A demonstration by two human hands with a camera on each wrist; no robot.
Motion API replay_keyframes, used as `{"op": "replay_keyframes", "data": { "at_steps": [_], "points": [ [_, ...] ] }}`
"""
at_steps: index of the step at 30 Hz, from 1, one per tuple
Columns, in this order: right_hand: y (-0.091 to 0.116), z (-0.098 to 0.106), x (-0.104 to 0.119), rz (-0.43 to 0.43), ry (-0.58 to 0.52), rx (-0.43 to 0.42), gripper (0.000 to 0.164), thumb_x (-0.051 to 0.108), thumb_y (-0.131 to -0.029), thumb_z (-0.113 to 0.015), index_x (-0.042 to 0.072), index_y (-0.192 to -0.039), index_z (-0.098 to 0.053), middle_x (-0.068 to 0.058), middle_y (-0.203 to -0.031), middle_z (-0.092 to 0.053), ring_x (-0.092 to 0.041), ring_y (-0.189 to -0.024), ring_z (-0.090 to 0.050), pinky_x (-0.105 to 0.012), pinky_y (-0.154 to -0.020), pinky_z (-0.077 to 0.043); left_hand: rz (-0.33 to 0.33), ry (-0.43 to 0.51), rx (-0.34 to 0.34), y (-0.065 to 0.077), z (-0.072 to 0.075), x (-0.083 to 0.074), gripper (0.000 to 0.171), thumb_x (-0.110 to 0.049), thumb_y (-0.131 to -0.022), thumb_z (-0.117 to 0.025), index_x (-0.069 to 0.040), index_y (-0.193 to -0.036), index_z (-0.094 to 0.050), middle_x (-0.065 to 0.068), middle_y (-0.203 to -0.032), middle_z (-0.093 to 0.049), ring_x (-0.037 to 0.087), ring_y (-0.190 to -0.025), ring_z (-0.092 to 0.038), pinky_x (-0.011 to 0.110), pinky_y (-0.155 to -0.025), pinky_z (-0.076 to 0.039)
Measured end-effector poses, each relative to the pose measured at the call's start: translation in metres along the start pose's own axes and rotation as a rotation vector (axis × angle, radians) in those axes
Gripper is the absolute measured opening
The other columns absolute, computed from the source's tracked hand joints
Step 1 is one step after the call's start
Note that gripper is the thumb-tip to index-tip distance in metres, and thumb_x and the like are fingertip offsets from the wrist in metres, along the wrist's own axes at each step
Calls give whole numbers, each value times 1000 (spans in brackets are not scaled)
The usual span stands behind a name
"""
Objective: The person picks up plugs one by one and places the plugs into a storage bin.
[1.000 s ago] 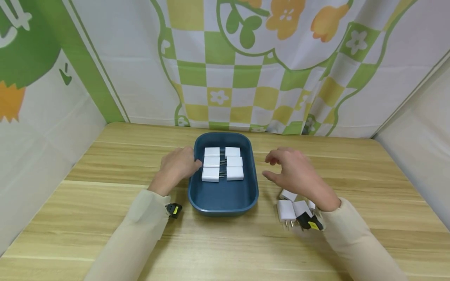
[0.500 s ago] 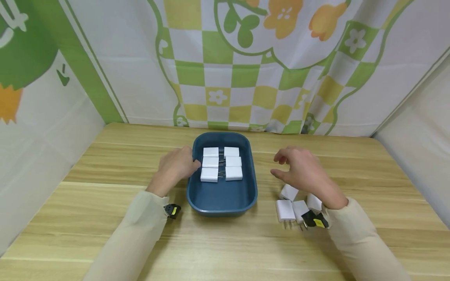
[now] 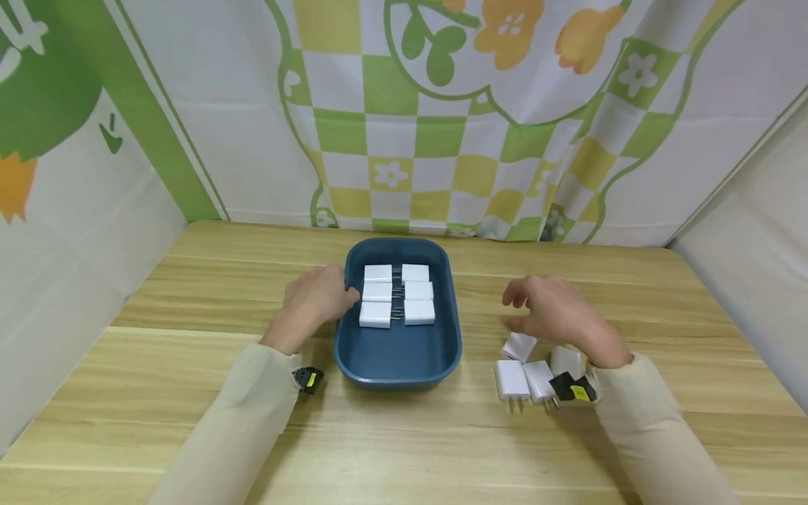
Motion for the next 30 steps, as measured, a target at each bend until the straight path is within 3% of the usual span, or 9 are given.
{"op": "replay_keyframes", "data": {
  "at_steps": [11, 23, 30],
  "points": [
    [0, -6, -5, 117, -16, 210, 41, -3, -74, -82, 12, -112, -74, -5, -116, -70, -31, -110, -63, -48, -89, -52, -8, -4, -4, 1, 1, -1, 34, -22, -98, -57, -7, -67, -58, 3, -57, -49, 17, -50, -48, 27, -46, -35],
    [1, -11, -7, 135, -33, 267, 43, -10, -71, -77, 15, -106, -75, 1, -111, -70, -24, -104, -61, -43, -87, -51, -20, 5, -8, 1, 1, -2, 36, -23, -98, -57, -9, -66, -56, 2, -57, -49, 17, -50, -48, 28, -46, -35],
    [0, -14, -8, 144, -4, 275, 37, 2, -71, -87, 17, -102, -75, 5, -105, -69, -19, -92, -58, -39, -81, -49, -22, 29, -15, 0, -1, -3, 38, -24, -99, -57, -10, -63, -54, 1, -56, -47, 16, -49, -47, 28, -45, -34]
  ]
}}
Point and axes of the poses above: each hand's wrist, its own y-axis away from the middle knuckle, its own z-axis out of the back of the hand, x = y × z, the point moved 3 cm from there along -y, towards the middle knuckle
